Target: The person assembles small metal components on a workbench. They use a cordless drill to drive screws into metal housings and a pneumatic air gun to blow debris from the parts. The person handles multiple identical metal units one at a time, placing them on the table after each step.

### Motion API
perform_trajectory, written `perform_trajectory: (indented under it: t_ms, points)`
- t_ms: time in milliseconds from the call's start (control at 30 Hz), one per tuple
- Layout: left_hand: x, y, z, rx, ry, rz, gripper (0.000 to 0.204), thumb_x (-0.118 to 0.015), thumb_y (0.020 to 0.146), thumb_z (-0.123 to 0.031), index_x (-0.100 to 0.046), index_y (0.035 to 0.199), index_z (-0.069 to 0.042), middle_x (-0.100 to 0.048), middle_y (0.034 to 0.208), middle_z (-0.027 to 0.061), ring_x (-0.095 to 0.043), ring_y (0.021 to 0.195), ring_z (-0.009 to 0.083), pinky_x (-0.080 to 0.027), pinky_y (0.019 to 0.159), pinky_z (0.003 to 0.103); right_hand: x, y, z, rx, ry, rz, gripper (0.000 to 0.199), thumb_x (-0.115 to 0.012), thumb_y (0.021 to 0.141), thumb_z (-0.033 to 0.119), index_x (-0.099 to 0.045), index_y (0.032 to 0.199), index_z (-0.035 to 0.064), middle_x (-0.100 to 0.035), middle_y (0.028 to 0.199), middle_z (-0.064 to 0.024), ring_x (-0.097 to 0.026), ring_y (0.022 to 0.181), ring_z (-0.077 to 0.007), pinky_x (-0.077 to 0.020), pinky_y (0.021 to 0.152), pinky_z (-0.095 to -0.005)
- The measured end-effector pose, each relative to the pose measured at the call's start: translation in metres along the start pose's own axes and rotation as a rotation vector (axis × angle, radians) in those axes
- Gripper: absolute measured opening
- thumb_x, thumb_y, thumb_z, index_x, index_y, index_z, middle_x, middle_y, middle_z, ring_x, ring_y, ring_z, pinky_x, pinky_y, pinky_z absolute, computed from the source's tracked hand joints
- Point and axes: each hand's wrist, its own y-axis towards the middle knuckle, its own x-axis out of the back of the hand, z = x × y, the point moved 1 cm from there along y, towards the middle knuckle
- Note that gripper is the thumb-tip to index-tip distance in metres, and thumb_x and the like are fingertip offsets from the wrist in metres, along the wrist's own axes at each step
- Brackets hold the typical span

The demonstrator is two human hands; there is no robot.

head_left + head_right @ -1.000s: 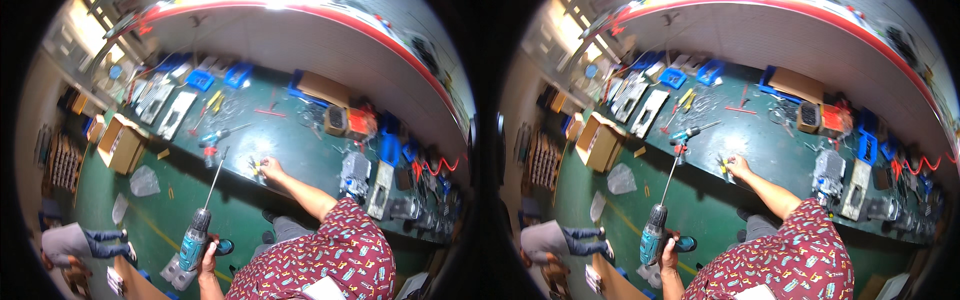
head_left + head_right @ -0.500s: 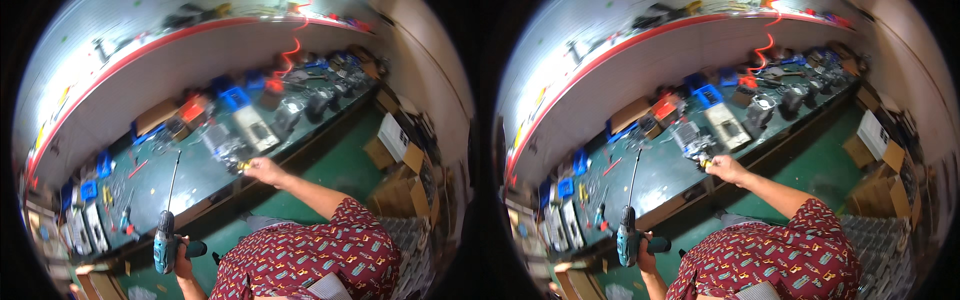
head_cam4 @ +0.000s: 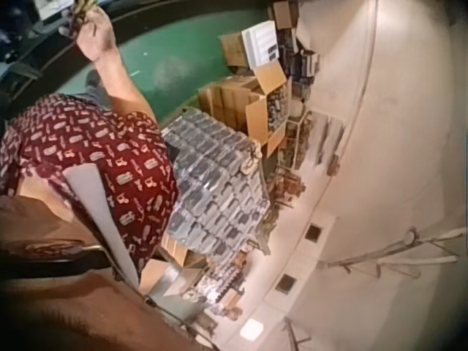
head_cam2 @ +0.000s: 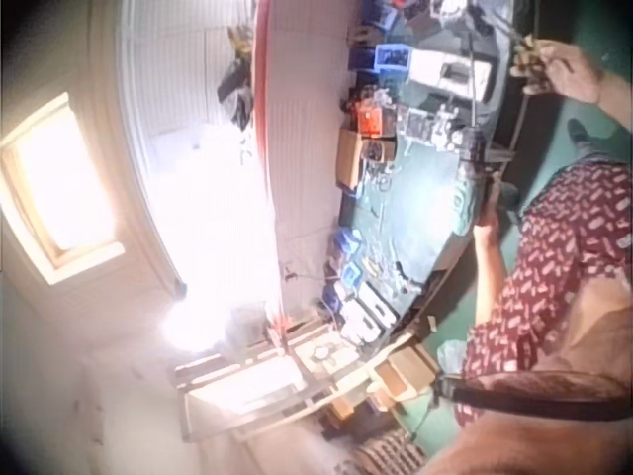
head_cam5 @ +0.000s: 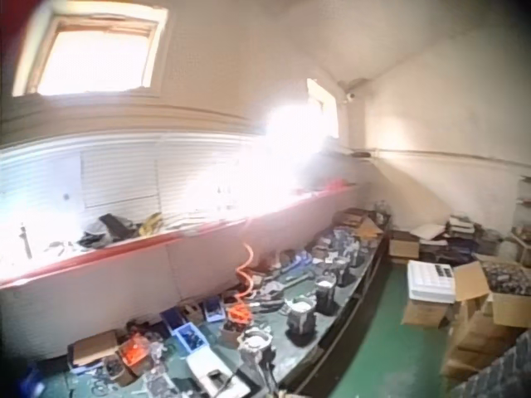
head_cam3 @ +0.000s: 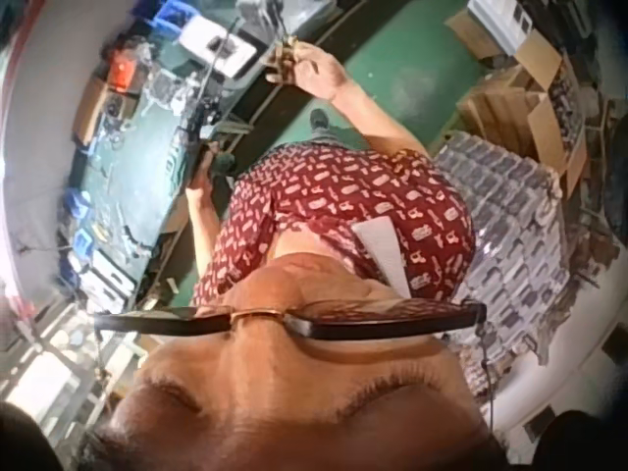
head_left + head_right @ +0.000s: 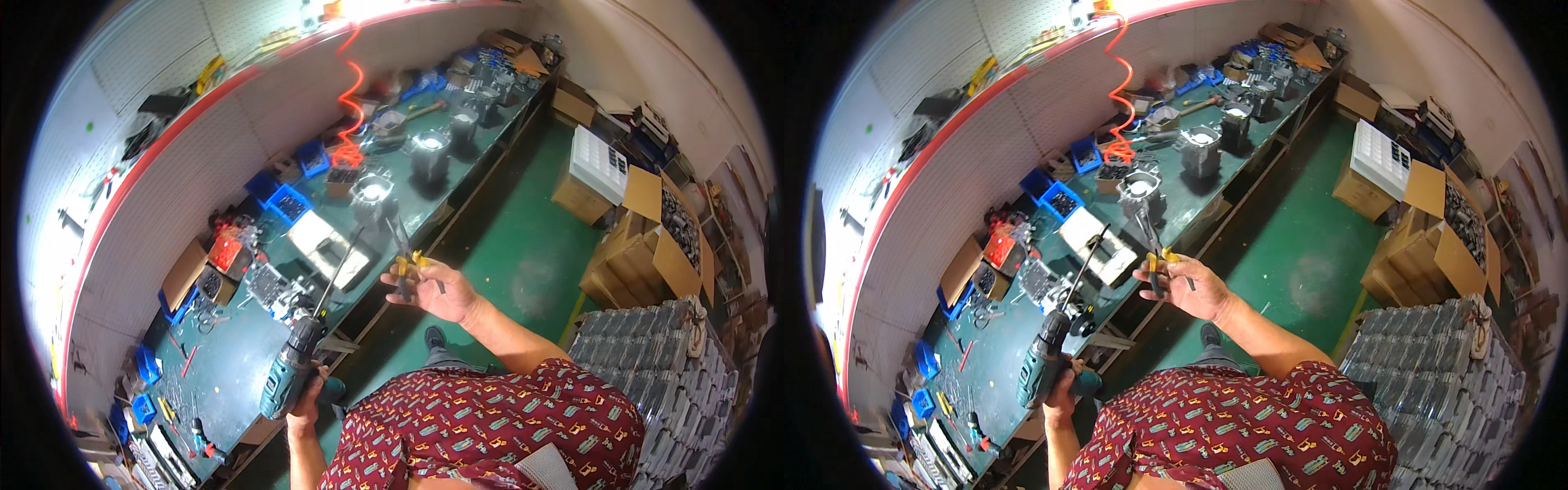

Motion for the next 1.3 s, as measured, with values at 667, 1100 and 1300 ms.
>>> perform_trajectory:
  t_ms: [667, 1100, 1300]
  points:
    - [-0.086, 0.271, 0.058, 0.058, 0.113, 0.113, 0.035, -0.073, 0.088, -0.007, -0.063, 0.120, 0.000, -0.069, 0.099, 0.0069, -0.065, 0.096, 0.0196, -0.051, 0.093, 0.037, 0.152, 0.166, 0.154, 0.351, -0.460, -0.197, 0.045, -0.061, 0.092, 0.011, -0.059, 0.136, 0.0000, -0.065, 0.123, -0.0032, -0.055, 0.117, -0.0111, -0.0376, 0.105, -0.0286]
    - [-0.068, 0.320, 0.051, 0.140, 0.196, 0.127, 0.035, -0.074, 0.088, -0.016, -0.062, 0.116, 0.000, -0.066, 0.091, 0.0056, -0.064, 0.089, 0.0198, -0.050, 0.096, 0.041, 0.150, 0.202, 0.148, 0.414, -0.562, -0.252, 0.040, -0.060, 0.091, 0.010, -0.064, 0.130, 0.0008, -0.067, 0.119, -0.0041, -0.058, 0.116, -0.0141, -0.0376, 0.107, -0.0322]
    - [-0.067, 0.318, 0.042, 0.179, 0.179, 0.102, 0.035, -0.075, 0.086, -0.013, -0.063, 0.116, 0.000, -0.067, 0.092, 0.0058, -0.065, 0.092, 0.0206, -0.050, 0.096, 0.040, 0.145, 0.203, 0.149, 0.428, -0.564, -0.265, 0.037, -0.059, 0.090, 0.007, -0.066, 0.125, 0.0000, -0.067, 0.119, -0.0046, -0.059, 0.115, -0.0154, -0.0379, 0.108, -0.0333]
